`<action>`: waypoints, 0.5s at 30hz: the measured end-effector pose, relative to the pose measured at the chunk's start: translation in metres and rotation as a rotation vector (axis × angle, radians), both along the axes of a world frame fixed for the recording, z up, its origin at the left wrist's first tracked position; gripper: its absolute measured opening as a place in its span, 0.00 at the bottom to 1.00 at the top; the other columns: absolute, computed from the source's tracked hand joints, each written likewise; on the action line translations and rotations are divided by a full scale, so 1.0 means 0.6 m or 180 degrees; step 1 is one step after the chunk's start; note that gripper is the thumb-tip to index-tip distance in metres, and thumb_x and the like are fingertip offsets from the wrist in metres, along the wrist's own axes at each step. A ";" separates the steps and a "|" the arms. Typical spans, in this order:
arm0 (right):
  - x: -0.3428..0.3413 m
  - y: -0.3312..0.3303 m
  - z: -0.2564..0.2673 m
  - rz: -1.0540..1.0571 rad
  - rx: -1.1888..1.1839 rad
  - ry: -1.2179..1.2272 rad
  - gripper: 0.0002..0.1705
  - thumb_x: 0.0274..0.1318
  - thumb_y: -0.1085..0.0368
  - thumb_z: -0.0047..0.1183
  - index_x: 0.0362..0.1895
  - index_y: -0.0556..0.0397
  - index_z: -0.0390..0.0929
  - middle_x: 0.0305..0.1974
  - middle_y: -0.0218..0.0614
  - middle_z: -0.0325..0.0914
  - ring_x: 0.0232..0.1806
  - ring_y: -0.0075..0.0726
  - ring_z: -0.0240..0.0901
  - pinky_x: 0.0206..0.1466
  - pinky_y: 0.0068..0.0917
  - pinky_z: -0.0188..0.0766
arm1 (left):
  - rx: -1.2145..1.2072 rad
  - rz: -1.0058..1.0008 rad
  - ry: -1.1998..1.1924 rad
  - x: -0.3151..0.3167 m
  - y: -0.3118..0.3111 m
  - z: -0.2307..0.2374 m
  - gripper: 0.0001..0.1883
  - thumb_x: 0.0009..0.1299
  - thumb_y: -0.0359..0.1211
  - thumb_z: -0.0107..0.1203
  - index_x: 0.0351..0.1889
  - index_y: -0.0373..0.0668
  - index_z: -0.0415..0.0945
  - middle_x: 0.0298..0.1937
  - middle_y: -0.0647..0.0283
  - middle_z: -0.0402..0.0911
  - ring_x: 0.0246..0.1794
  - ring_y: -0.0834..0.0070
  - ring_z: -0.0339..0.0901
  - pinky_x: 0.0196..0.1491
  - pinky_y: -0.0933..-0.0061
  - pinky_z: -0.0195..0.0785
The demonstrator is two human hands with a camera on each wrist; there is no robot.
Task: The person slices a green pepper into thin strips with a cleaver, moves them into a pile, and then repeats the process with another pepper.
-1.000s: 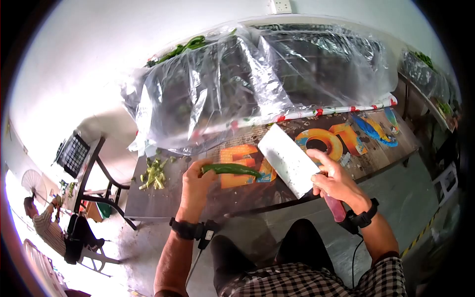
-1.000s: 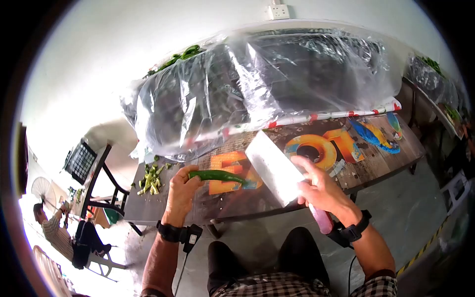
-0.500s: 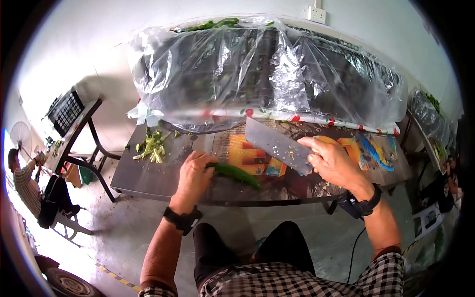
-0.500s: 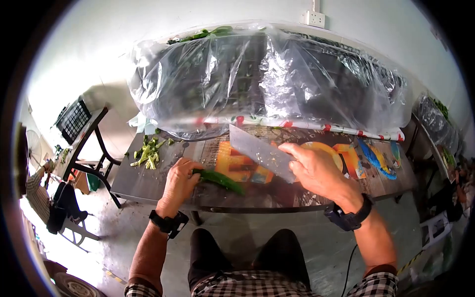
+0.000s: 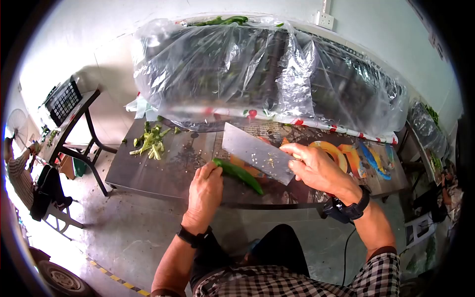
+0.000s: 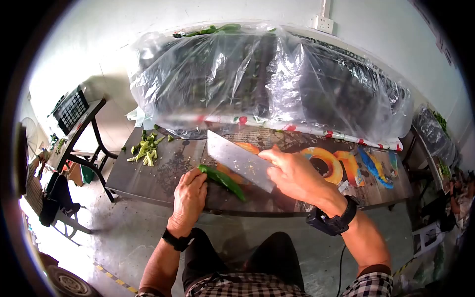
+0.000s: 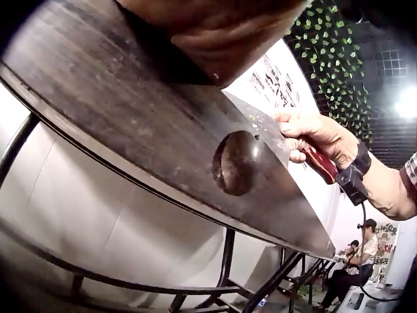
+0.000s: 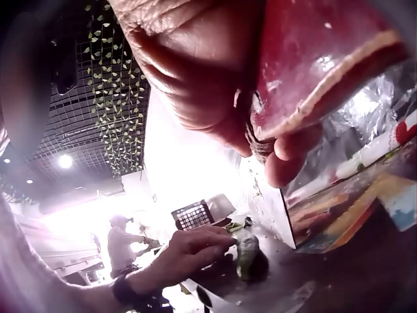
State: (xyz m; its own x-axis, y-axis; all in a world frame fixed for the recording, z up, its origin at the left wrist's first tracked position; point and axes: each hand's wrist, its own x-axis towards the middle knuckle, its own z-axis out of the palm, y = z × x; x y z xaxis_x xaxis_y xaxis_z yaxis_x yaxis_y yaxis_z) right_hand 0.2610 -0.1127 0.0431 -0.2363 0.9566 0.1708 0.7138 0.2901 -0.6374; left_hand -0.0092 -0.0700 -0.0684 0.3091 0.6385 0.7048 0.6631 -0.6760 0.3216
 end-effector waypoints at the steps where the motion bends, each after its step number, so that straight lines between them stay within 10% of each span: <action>1: -0.007 0.003 -0.001 0.0022 0.0008 -0.0001 0.20 0.58 0.69 0.46 0.55 0.56 0.75 0.30 0.55 0.78 0.29 0.52 0.79 0.36 0.40 0.72 | -0.0010 -0.0019 0.0051 -0.001 -0.003 0.004 0.13 0.61 0.22 0.58 0.45 0.34 0.79 0.49 0.54 0.77 0.49 0.55 0.75 0.53 0.60 0.71; 4: -0.025 0.009 -0.001 0.0140 0.0130 -0.0097 0.20 0.57 0.68 0.47 0.55 0.55 0.76 0.33 0.58 0.79 0.36 0.63 0.79 0.41 0.48 0.73 | -0.0035 -0.0030 -0.0013 -0.003 -0.006 0.007 0.15 0.61 0.22 0.58 0.47 0.35 0.78 0.50 0.53 0.77 0.51 0.53 0.75 0.55 0.60 0.71; 7: -0.033 0.012 0.002 0.0232 0.0136 -0.0395 0.22 0.60 0.70 0.46 0.60 0.55 0.72 0.27 0.40 0.78 0.26 0.28 0.75 0.34 0.29 0.73 | -0.0012 -0.0199 -0.0024 0.003 -0.006 0.009 0.16 0.60 0.22 0.59 0.48 0.35 0.77 0.52 0.53 0.77 0.53 0.52 0.74 0.57 0.59 0.70; 15: -0.046 0.003 0.009 0.0132 -0.0211 -0.0523 0.22 0.58 0.68 0.47 0.58 0.54 0.73 0.31 0.60 0.78 0.35 0.63 0.78 0.39 0.47 0.73 | -0.0225 -0.0359 -0.0136 -0.004 -0.009 0.010 0.18 0.59 0.22 0.60 0.49 0.36 0.76 0.53 0.53 0.77 0.54 0.51 0.75 0.58 0.58 0.70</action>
State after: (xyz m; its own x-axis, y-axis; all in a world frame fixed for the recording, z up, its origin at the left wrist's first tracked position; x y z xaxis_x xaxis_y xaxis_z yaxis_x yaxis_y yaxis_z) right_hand 0.2332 -0.1108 0.0488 -0.2953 0.9533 0.0637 0.7982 0.2828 -0.5319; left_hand -0.0114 -0.0756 -0.0625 0.3524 0.6499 0.6734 0.5689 -0.7201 0.3972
